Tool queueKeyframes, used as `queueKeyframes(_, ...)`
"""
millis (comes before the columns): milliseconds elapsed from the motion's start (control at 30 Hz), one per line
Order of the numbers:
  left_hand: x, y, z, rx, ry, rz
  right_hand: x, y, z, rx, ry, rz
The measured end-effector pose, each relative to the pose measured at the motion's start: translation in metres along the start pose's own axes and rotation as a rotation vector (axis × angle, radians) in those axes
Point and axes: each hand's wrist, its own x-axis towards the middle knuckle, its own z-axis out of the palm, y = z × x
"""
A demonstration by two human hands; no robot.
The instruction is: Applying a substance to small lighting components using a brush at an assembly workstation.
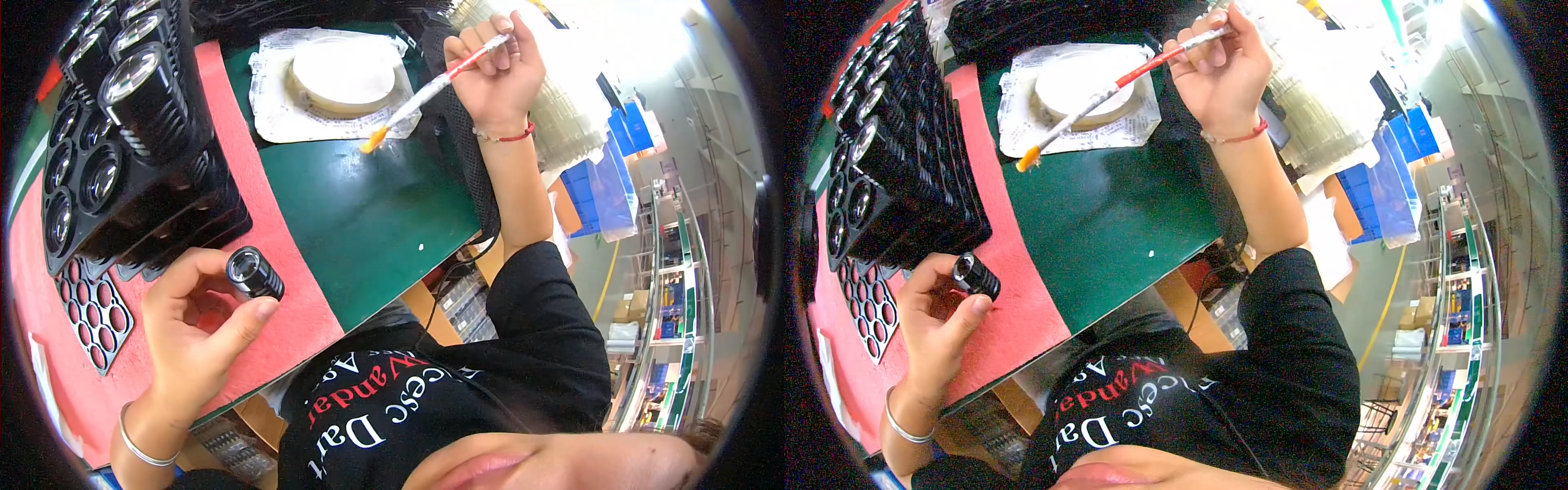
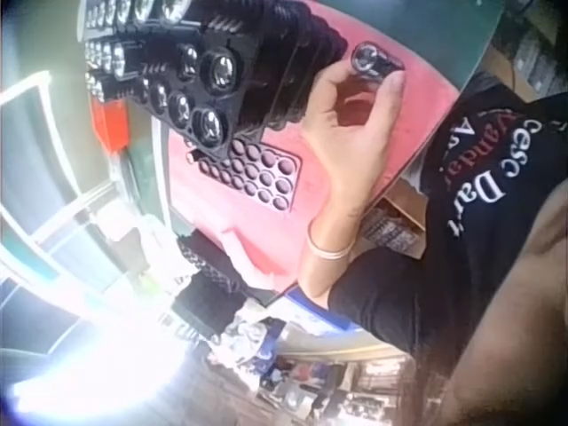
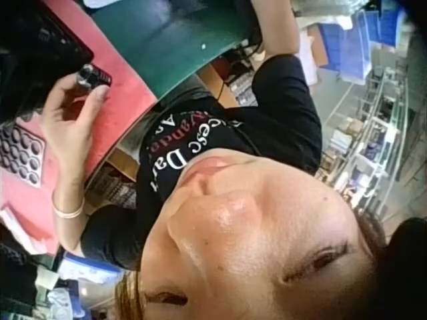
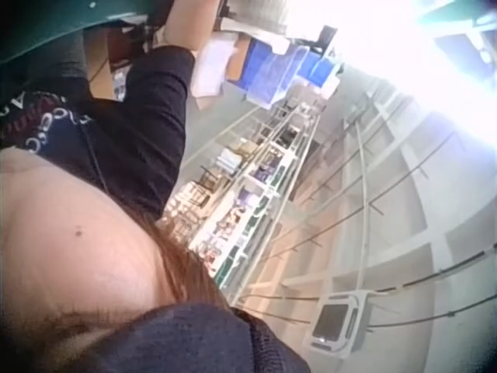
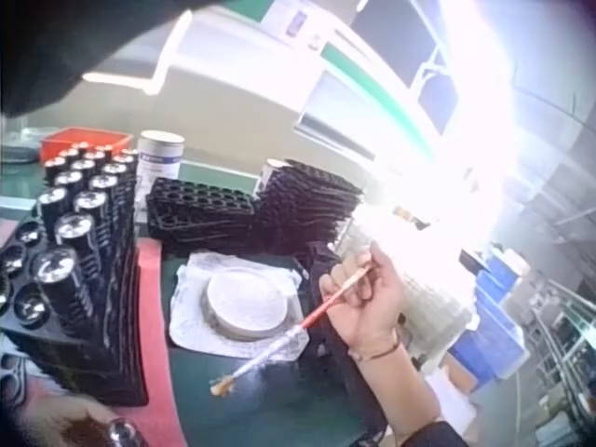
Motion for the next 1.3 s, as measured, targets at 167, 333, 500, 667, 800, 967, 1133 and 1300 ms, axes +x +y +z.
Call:
queueKeyframes(167,-0.001,0.003,-0.002,0.016,0.017,-0.037,0.001,-0.001,-0.001,0.059,-0.094,0.038)
queueKeyframes(333,-0.002,0.004,-0.003,-0.111,0.015,0.009,-0.003,-0.003,0.001,0.119,-0.211,0.087)
queueKeyframes(500,-0.004,0.001,-0.005,-0.188,0.025,0.005,-0.016,-0.001,0.014,0.038,-0.37,0.123)
queueKeyframes(667,-0.003,-0.001,-0.006,-0.236,0.012,0.012,-0.026,0.001,0.021,-0.136,-0.513,0.084)
queueKeyframes(800,-0.002,0.001,-0.006,-0.228,0.019,0.012,-0.023,0.003,0.016,-0.174,-0.586,0.024)
queueKeyframes(967,-0.004,0.003,-0.006,-0.222,0.036,-0.001,-0.021,0.004,0.012,-0.158,-0.615,0.002)
queueKeyframes(1133,-0.004,0.002,-0.007,-0.214,0.023,-0.001,-0.022,0.004,0.014,-0.198,-0.595,-0.003)
queueKeyframes(1300,-0.004,0.002,-0.006,-0.207,0.01,0.014,-0.021,0.003,0.014,-0.263,-0.575,-0.021)
